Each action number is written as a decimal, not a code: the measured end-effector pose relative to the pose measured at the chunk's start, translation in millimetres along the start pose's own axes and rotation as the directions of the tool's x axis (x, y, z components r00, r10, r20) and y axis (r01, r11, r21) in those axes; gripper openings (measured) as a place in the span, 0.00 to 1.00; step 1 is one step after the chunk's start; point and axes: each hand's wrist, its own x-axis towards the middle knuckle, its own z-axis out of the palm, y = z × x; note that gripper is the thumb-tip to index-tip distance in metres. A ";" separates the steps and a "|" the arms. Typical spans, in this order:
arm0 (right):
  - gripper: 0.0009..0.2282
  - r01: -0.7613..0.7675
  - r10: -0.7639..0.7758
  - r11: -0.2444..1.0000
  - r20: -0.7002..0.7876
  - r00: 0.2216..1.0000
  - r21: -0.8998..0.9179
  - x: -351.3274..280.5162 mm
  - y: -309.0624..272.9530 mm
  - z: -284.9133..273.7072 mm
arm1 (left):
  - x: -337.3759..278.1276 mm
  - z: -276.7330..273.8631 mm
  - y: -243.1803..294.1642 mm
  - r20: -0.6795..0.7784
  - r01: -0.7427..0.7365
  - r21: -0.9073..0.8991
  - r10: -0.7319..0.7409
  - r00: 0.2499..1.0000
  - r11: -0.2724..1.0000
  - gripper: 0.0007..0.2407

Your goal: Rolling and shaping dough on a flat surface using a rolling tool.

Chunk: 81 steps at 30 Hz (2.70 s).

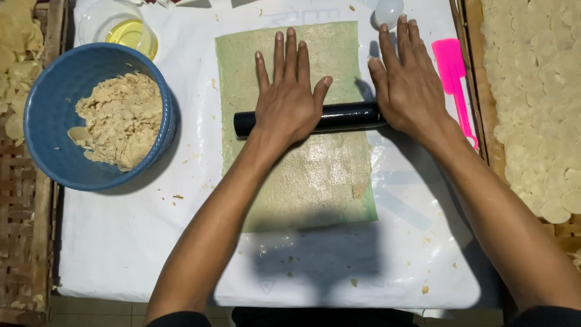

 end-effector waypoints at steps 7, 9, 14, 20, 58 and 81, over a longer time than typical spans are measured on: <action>0.30 0.091 -0.090 0.995 0.019 0.996 -0.045 -106.0 -28.2 -4.7 | -116.7 0.7 33.2 -0.092 -0.193 0.024 0.195 0.977 0.981 0.32; 0.29 0.142 -0.145 0.983 -0.015 0.989 -0.112 -135.5 -34.9 -9.1 | -144.9 -5.6 42.1 -0.243 -0.251 0.076 0.262 0.934 0.965 0.28; 0.27 0.063 -0.057 0.995 0.087 0.995 -0.071 -120.4 -36.9 -23.2 | -137.7 -11.3 32.0 -0.212 -0.321 0.043 0.323 0.923 0.946 0.19; 0.26 0.072 -0.072 0.997 -0.008 0.997 -0.041 -30.4 -19.6 -15.2 | -72.4 -8.4 4.4 -0.217 -0.305 0.029 0.304 0.928 0.952 0.19; 0.33 -0.049 0.049 0.999 0.102 0.994 -0.005 -37.8 -19.2 0.9 | -49.6 9.6 8.4 -0.150 -0.052 -0.076 0.040 0.988 0.996 0.32; 0.25 0.090 -0.089 0.996 -0.034 0.995 0.024 -149.4 -59.7 -32.3 | -155.3 -29.0 42.5 -0.054 -0.208 -0.159 0.202 0.978 0.965 0.28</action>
